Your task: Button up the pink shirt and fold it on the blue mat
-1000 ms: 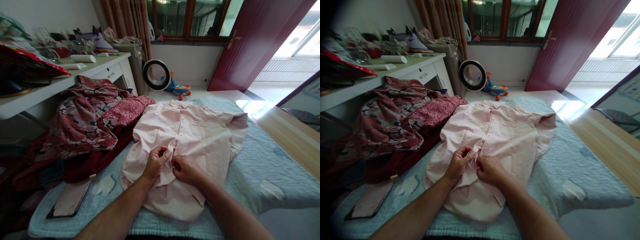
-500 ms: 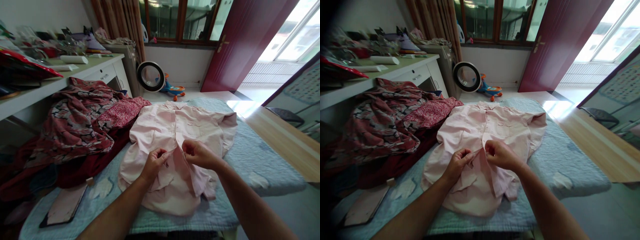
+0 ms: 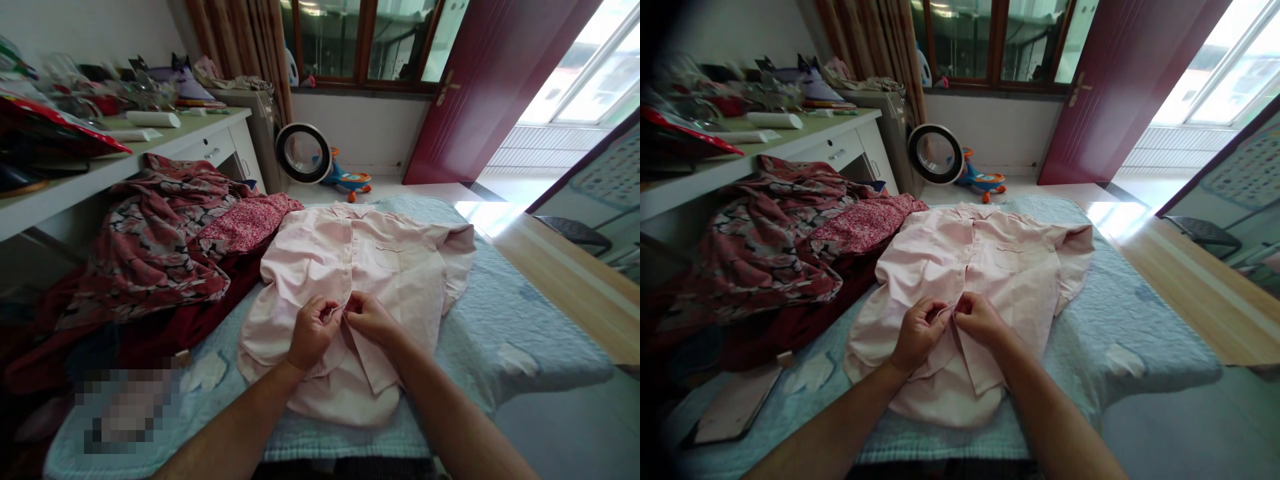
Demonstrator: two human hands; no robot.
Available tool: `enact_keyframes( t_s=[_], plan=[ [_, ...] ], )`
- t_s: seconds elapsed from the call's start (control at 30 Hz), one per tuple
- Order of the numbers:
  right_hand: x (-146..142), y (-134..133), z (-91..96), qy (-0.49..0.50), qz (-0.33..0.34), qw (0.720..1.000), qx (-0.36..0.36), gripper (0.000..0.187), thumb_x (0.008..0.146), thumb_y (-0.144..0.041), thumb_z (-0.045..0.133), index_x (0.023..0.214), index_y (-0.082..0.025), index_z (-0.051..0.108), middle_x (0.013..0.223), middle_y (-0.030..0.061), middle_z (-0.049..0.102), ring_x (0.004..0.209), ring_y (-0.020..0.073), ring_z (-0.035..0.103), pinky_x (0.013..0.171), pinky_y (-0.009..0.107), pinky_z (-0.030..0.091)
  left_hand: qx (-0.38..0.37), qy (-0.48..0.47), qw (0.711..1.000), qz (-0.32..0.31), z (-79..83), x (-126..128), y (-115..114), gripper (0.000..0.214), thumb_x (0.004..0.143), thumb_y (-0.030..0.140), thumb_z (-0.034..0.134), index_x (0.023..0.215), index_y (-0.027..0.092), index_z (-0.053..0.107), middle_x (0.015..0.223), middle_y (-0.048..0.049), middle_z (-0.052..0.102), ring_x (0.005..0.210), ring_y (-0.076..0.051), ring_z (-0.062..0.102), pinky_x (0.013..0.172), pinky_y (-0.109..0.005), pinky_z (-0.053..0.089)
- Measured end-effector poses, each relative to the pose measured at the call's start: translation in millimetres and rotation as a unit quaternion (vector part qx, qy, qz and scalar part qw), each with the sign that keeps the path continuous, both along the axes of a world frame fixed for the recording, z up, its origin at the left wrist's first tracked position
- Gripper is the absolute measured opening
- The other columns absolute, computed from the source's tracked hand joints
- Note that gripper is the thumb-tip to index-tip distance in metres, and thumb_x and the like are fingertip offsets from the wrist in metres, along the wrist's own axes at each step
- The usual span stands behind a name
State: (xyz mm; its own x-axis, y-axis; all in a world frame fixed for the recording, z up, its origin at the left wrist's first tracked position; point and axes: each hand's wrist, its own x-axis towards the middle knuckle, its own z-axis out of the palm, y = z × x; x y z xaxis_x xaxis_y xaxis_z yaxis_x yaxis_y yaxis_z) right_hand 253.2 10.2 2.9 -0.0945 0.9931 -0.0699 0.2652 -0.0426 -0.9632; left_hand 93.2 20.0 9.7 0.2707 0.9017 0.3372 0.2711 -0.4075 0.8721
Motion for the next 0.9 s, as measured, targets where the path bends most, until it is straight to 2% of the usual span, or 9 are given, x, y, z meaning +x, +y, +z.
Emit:
enact_keyframes(
  t_s=[0.1,0.23,0.4,0.53,0.6,0.7,0.8,0.9],
  plan=[
    [5,1,1.6,0.071,0.009,0.997,-0.016,0.014,0.062,-0.019,0.056,0.076,-0.017,0.059,0.064,-0.0049,0.051,0.057,0.0086,0.038,0.052,0.022,0.027,0.016,0.026,0.999,-0.035,-0.5,4,-1,0.008,0.085,0.016,0.061,0.086,0.017,0.068,0.082,-0.0021,0.063,0.078,-0.014,0.06,0.073,-0.024,0.046],
    [6,-1,1.9,0.065,0.031,0.997,-0.001,0.021,0.061,-0.016,0.054,0.08,-0.016,0.063,0.065,-0.0046,0.053,0.058,0.0086,0.039,0.052,0.021,0.027,0.023,0.033,0.998,-0.048,-3.6,5,-1,0.01,0.086,0.015,0.06,0.088,0.018,0.069,0.083,-0.0022,0.065,0.079,-0.014,0.062,0.073,-0.024,0.047],
    [-1,-7,5.4,-0.077,0.005,0.997,0.021,0.01,0.066,-0.016,0.057,0.075,-0.016,0.06,0.063,-0.0042,0.053,0.058,0.0093,0.041,0.052,0.022,0.027,0.028,0.047,0.998,-0.027,-7.0,4,1,0.011,0.084,0.012,0.06,0.087,0.019,0.068,0.083,-0.0018,0.064,0.079,-0.015,0.062,0.073,-0.024,0.047],
    [-4,-11,15.4,-0.21,-0.014,0.977,0.044,0.004,0.066,-0.016,0.057,0.068,-0.017,0.054,0.061,-0.0036,0.052,0.057,0.0096,0.042,0.052,0.023,0.025,0.034,0.053,0.997,-0.039,-6.9,5,1,0.012,0.083,0.009,0.059,0.086,0.019,0.067,0.085,-0.002,0.064,0.082,-0.015,0.062,0.076,-0.025,0.047],
    [-2,-12,19.0,-0.236,-0.002,0.971,0.045,0.006,0.065,-0.015,0.058,0.067,-0.018,0.054,0.06,-0.0037,0.052,0.056,0.0095,0.042,0.052,0.024,0.024,0.03,0.051,0.997,-0.052,-6.7,6,1,0.011,0.081,0.01,0.061,0.085,0.019,0.066,0.085,-0.0019,0.065,0.082,-0.015,0.062,0.077,-0.025,0.048],
    [6,-12,19.0,-0.183,0.023,0.983,0.017,0.007,0.064,-0.015,0.059,0.069,-0.018,0.056,0.06,-0.0044,0.052,0.056,0.0094,0.043,0.052,0.023,0.026,0.025,0.042,0.997,-0.067,-7.0,6,1,0.011,0.079,0.009,0.062,0.084,0.019,0.065,0.086,-0.0019,0.065,0.083,-0.015,0.062,0.077,-0.026,0.048],
    [11,-13,14.9,-0.045,0.006,0.998,-0.034,0.007,0.066,-0.02,0.062,0.069,-0.018,0.056,0.06,-0.0051,0.052,0.055,0.0089,0.043,0.051,0.022,0.029,0.029,0.036,0.997,-0.066,-7.2,5,0,0.017,0.076,0.005,0.06,0.086,0.019,0.065,0.087,-0.0023,0.065,0.084,-0.016,0.062,0.078,-0.026,0.048],
    [9,-15,12.1,0.099,-0.032,0.992,-0.066,0.013,0.066,-0.026,0.066,0.069,-0.018,0.056,0.06,-0.0056,0.052,0.054,0.0081,0.043,0.05,0.021,0.03,0.031,0.026,0.997,-0.069,-4.8,3,-1,0.015,0.078,0.01,0.06,0.089,0.018,0.066,0.089,-0.0036,0.064,0.086,-0.017,0.061,0.08,-0.028,0.049]
  ],
)
